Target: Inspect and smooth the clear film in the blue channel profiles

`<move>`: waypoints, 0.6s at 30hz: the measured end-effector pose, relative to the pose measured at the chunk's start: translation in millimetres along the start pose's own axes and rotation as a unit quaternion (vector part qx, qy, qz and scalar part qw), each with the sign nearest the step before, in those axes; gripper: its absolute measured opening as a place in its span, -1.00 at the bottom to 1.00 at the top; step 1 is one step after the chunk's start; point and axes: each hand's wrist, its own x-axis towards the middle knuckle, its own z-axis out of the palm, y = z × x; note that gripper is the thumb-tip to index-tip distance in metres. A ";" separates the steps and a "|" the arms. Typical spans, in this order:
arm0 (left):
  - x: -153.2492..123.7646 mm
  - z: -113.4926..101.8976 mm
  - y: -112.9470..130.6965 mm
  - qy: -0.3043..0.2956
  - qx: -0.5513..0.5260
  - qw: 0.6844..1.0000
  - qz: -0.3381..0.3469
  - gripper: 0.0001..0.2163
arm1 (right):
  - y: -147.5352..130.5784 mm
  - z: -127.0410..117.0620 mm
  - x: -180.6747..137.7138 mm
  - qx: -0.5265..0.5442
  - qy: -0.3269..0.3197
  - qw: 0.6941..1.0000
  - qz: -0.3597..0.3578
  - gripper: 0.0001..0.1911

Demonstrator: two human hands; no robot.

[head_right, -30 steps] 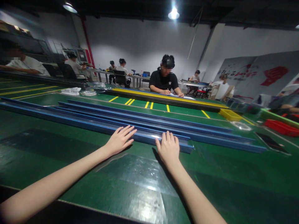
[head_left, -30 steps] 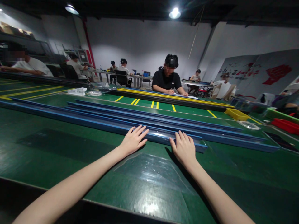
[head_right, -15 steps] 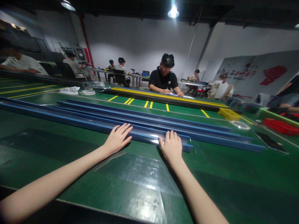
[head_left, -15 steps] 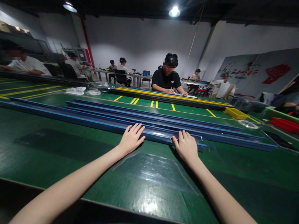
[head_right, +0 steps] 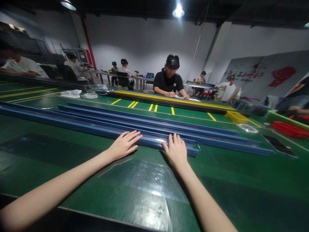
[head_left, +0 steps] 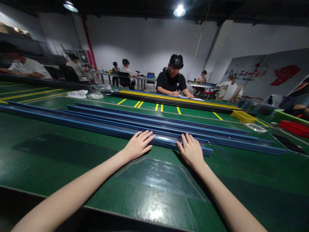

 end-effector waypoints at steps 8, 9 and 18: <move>-0.9 0.7 -1.5 0.029 0.014 0.998 -0.054 -0.65 | 10.5 -6.4 2.7 0.031 -0.001 0.999 0.020 -0.48; -1.1 0.9 -1.8 0.035 0.017 0.997 -0.061 -0.65 | 12.4 -7.3 3.1 0.031 0.000 0.999 0.024 -0.49; -0.5 -0.6 -1.2 0.060 0.042 0.988 -0.132 -0.67 | 21.9 -15.7 6.4 0.010 -0.031 0.995 0.091 -0.52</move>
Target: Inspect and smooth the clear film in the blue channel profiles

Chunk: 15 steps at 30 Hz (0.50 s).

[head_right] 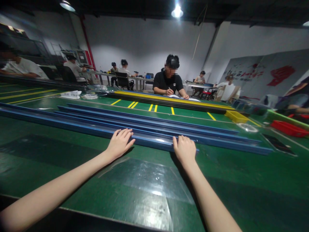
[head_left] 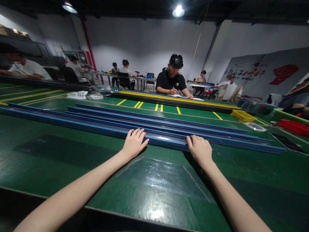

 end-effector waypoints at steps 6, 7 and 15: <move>-0.7 0.7 -2.0 -0.003 -0.011 0.999 0.042 -0.63 | -9.3 11.4 -3.7 -0.002 0.035 0.998 -0.051 -0.52; -0.5 0.5 -2.1 -0.009 -0.015 0.998 0.060 -0.62 | -10.8 14.0 -4.5 -0.003 0.039 0.997 -0.063 -0.51; -0.7 3.5 -3.1 -0.045 -0.032 0.990 0.127 -0.62 | -18.0 18.3 -8.3 0.002 0.032 0.989 -0.147 -0.44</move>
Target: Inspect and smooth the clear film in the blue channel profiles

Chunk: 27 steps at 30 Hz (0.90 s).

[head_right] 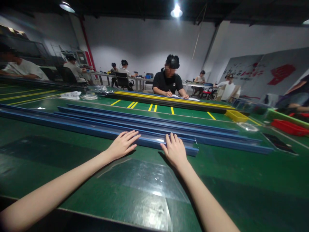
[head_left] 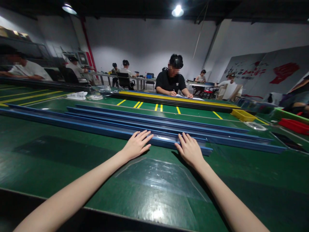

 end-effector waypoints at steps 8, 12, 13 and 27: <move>1.7 -0.9 1.8 0.059 0.016 0.990 -0.125 -0.72 | 15.4 -14.2 3.2 0.006 0.006 0.997 0.073 -0.50; 2.3 -2.4 0.5 0.068 0.018 0.985 -0.156 -0.73 | 20.3 -18.6 3.3 -0.005 -0.003 0.994 0.112 -0.54; 2.0 -2.5 0.2 0.068 0.018 0.985 -0.156 -0.73 | 20.0 -19.0 3.2 -0.009 -0.010 0.993 0.115 -0.56; 0.0 -1.4 -1.6 0.022 -0.002 0.999 -0.033 -0.65 | 8.6 -18.6 2.6 -0.030 -0.033 0.994 0.095 -0.62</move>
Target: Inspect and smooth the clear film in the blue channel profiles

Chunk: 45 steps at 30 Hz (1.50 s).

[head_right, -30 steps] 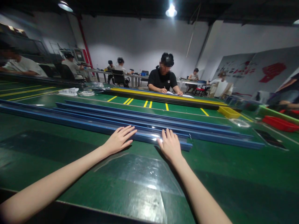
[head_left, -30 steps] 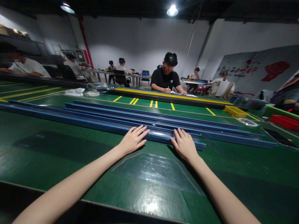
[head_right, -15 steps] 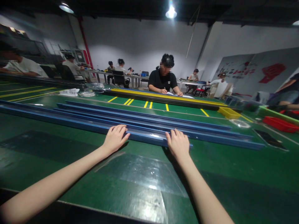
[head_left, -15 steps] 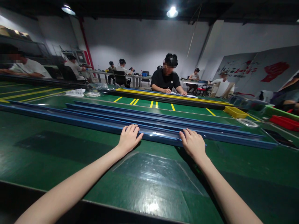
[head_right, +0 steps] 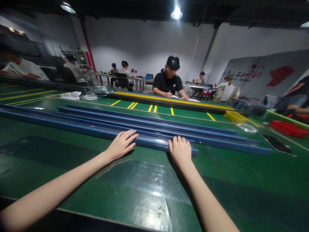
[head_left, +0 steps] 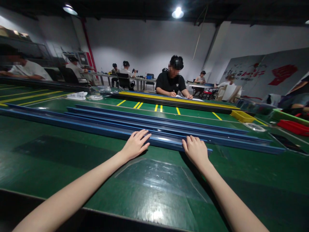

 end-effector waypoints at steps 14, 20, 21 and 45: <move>3.1 -1.0 1.4 0.016 0.001 0.999 -0.042 -0.70 | -2.0 0.0 -0.9 0.028 0.011 0.999 -0.039 -0.59; 2.2 -2.4 1.3 0.013 0.006 0.999 -0.044 -0.71 | -2.7 3.0 -1.1 0.029 0.012 0.998 -0.048 -0.58; 2.3 -2.6 1.4 0.014 0.006 0.999 -0.045 -0.71 | -2.5 3.0 -1.1 0.029 0.012 0.998 -0.048 -0.58; 2.7 -14.4 -14.6 0.050 0.085 0.986 -0.138 -0.69 | -7.2 2.3 -2.6 0.115 0.065 0.985 -0.115 -0.52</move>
